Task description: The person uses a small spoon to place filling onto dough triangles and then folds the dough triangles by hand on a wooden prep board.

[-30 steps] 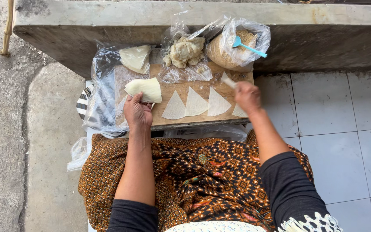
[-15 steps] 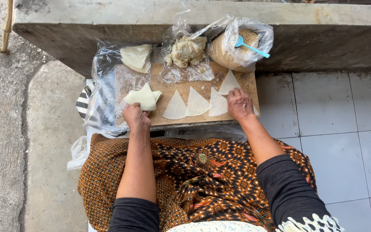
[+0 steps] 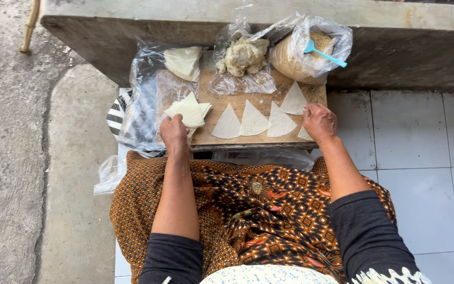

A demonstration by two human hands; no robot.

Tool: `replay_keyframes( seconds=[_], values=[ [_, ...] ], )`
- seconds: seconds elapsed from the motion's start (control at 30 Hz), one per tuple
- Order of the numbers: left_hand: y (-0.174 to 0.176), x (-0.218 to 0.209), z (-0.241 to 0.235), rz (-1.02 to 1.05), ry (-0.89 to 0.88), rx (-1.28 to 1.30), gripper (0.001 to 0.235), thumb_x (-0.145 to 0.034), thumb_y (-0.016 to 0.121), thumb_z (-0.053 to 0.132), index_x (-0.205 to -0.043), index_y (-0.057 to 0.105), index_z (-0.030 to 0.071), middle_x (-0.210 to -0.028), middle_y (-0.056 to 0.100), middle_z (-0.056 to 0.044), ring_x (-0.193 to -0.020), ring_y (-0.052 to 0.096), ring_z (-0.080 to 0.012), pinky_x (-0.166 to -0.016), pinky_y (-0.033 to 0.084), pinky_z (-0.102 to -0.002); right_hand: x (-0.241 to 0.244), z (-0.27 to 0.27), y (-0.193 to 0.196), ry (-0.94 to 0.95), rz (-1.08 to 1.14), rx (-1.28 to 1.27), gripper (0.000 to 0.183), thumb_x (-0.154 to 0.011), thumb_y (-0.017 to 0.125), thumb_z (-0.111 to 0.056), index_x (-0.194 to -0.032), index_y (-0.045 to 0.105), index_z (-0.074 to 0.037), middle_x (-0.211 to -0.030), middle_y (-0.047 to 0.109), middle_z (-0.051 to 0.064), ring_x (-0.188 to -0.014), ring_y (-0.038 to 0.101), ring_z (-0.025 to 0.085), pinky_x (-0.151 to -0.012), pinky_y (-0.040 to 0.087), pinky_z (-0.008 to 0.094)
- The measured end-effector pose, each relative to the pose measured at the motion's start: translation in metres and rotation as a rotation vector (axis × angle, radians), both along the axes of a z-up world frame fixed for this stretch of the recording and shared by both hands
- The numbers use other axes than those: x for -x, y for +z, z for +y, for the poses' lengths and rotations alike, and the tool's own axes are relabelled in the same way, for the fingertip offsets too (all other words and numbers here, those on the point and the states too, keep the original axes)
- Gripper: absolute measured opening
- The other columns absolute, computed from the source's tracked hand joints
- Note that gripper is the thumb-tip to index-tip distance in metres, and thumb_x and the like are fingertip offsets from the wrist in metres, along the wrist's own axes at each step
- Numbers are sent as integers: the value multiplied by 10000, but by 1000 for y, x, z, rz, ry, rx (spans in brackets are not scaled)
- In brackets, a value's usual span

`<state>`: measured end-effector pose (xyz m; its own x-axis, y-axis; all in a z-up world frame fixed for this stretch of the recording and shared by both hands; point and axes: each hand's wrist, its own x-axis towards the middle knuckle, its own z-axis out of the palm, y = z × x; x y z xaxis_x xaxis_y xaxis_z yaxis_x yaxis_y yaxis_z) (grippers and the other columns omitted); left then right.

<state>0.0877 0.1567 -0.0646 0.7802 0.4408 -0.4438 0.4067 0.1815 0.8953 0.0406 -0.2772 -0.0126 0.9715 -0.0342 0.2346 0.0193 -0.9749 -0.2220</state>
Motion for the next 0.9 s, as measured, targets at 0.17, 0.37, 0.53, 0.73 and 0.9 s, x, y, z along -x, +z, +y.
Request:
replay_keyframes(
  seconds=[0.17,0.37,0.53,0.73,0.9],
  values=[
    [68,40,3,-224,-148,-1043,563,-907,716,281,-1275,603,-129,-1209,619,-406,-1131,584,-511,-973,477,-547,14,23,29,31,43,-73,140,-970,712,-111,-1083,781,-64,-1101,761,142,-936,745,272,-827,598,388],
    [145,63,12,87,-609,-748,501,-999,588,392,-1334,642,24,-1255,685,-235,-1164,656,-372,-1025,499,-487,-22,64,42,269,-119,-61,244,-935,646,4,-1116,780,-90,-1095,744,126,-1000,711,278,-856,593,386],
    [147,40,-8,229,-934,-597,523,-991,579,457,-1369,630,100,-1263,706,-207,-1174,682,-334,-1051,503,-449,-57,88,30,284,-64,213,435,-845,602,58,-1183,766,-161,-1070,641,74,-1031,577,291,-871,505,428],
    [127,20,-17,-30,-1100,-624,542,-967,599,465,-1361,617,94,-1229,694,-221,-1166,651,-378,-1005,499,-474,-94,96,14,293,121,438,657,-831,579,40,-1413,636,-258,-1223,540,105,-1130,489,306,-932,442,439],
    [116,14,-27,-145,-1086,-626,525,-964,607,447,-1341,628,83,-1195,699,-234,-1139,651,-400,-986,503,-487,-102,98,-9,345,96,483,684,-792,591,-24,-1438,610,-251,-1226,521,122,-1136,461,318,-963,406,471]
  ],
)
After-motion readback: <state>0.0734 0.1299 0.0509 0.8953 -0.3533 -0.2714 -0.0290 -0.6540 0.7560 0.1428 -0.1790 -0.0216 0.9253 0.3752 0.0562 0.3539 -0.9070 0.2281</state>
